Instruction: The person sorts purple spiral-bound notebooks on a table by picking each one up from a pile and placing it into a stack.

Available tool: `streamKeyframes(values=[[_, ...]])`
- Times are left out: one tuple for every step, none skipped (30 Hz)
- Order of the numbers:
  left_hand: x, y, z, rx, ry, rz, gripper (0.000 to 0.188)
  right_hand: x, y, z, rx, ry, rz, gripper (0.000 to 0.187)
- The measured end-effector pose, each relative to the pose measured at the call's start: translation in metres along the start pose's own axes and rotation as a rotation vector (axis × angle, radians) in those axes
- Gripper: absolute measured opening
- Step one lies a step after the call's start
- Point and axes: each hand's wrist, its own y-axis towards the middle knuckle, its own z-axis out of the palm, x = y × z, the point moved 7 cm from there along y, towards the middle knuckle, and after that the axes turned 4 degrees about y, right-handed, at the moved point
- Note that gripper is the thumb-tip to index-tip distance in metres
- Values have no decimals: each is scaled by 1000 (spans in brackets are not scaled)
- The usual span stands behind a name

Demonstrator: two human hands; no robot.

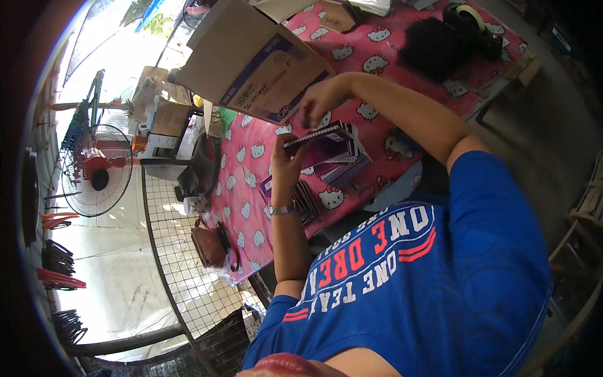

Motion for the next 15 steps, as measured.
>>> streamKeyframes(values=[[-2,-2,-1,-11,21,6,27,12,2,4,46,426,-207,44],[-2,-1,-3,-15,19,4,27,21,-1,1,93,853,-413,41],[-1,1,-4,-17,38,-28,27,20,-1,-1,70,798,-476,35],[2,0,-2,-7,60,-64,26,7,-1,0,69,808,-475,35],[0,1,-1,-2,66,-60,26,-25,3,-11,-150,364,-285,37],[0,3,-2,-15,88,-56,24,-57,1,-26,-357,-86,-83,39],[-2,6,0,-28,105,-46,21,-105,-6,-31,-442,-285,184,45],[0,8,2,-35,101,-40,21,-143,-19,-24,-524,-454,299,52],[3,8,2,-103,-26,-29,18,-181,-36,-17,-595,-610,433,60],[10,3,-4,-182,-144,-33,16,-194,-46,4,-664,-733,395,68],[19,-2,-10,-203,-139,-51,16,-183,-54,20,-783,-720,294,72],[31,-9,-12,-214,-93,-113,15,-164,-69,38,-895,-704,192,75],[40,-15,-10,-217,-53,-175,15,-147,-87,52,-966,-736,198,76],[42,-19,-7,-229,-57,-194,15,-130,-106,67,-1042,-764,204,76],[39,-19,-1,-241,-156,-222,17,-132,-119,86,-968,-739,248,81]])
